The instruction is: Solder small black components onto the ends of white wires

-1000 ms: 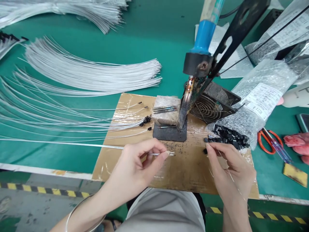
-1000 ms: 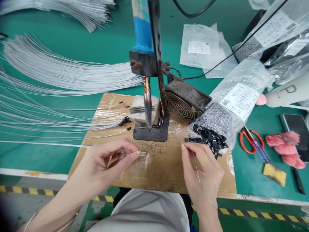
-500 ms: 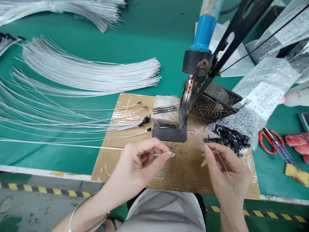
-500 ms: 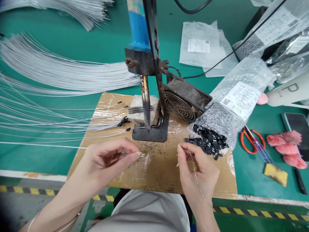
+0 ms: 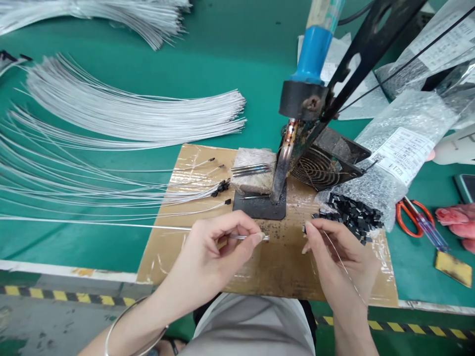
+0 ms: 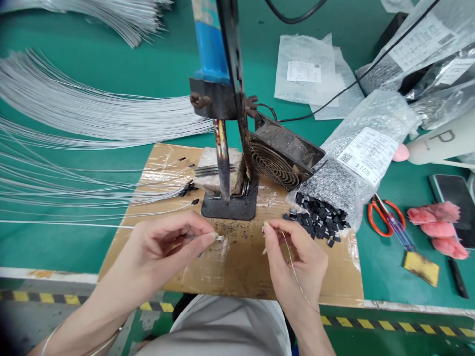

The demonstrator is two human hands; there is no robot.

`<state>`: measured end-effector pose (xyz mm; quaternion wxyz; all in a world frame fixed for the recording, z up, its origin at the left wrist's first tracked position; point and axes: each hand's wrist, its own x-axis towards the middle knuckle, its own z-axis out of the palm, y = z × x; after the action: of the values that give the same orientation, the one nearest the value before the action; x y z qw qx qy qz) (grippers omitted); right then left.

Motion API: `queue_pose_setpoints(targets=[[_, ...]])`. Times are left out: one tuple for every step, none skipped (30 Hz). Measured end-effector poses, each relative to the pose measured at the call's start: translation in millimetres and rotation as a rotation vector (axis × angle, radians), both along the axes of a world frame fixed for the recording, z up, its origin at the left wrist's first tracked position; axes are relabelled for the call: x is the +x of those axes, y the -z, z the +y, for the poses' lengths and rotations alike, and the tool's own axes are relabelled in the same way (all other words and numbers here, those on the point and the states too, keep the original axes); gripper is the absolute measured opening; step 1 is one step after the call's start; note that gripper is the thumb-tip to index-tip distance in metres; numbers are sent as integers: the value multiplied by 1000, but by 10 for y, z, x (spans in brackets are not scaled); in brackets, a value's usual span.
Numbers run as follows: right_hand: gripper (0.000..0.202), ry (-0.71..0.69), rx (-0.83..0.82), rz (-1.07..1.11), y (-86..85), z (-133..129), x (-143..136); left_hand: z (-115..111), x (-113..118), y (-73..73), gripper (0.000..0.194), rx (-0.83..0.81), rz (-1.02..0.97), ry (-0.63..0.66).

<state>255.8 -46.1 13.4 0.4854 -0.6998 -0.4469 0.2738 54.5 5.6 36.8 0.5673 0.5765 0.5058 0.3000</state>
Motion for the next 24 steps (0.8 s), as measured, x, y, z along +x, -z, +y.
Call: queue_pose_setpoints(targets=[[8,2,6,7,2,3,-2,-1,0,3,16,0,3,-4],[8,4,8,18,6,5,-6,-1,-1,6,16,0,9,-5],[8,5,9,30,8,8,-11,-1,-2,9,17,0,17,-6],[7,7,9,41,10,10,-18,0,-2,11,17,1,25,-6],[6,8,7,51,10,12,-27,3,-1,13,17,4,33,-6],[6,7,4,59,8,15,-38,7,2,13,16,10,39,-6],[5,1,3,70,3,18,-51,11,7,12,16,14,44,-9],[5,-7,1,86,-5,21,-66,14,13,11,16,19,47,-14],[5,-14,-1,106,-14,24,-81,17,21,8,15,23,48,-18],[6,-20,-4,129,-23,26,-96,17,30,5,15,24,52,-24],[6,-28,-7,152,-31,28,-111,16,37,2,16,24,56,-31],[6,-38,-8,170,-36,28,-125,13,44,0,16,27,61,-36],[7,-48,-10,185,-37,28,-139,8,48,0,16,29,69,-38],[8,-61,-11,198,-36,28,-152,3,50,1,16,32,78,-39],[8,-75,-9,212,-33,29,-165,-3,49,5,16,34,86,-38],[9,-85,-6,230,-29,30,-178,-9,47,10,16,36,94,-33],[9,-89,-5,249,-25,33,-191,-14,43,17,16,36,100,-27],[9,-90,-7,267,-25,37,-204,-19,38,26,16,32,106,-24],[10,-94,-9,284,-27,42,-217,-23,34,34,16,25,108,-25],[9,-99,-13,299,-32,47,-230,-25,30,41,16,16,104,-27],[9,-102,-18,312,-40,53,-242,-25,27,47,16,3,94,-31],[9,-106,-24,324,-48,59,-254,-23,26,49,15,-13,79,-36],[9,-112,-23,332,-55,65,-264,-18,26,49,15,-28,59,-40],[9,-121,-18,338,-61,70,-273,-11,29,45,14,-40,35,-41]])
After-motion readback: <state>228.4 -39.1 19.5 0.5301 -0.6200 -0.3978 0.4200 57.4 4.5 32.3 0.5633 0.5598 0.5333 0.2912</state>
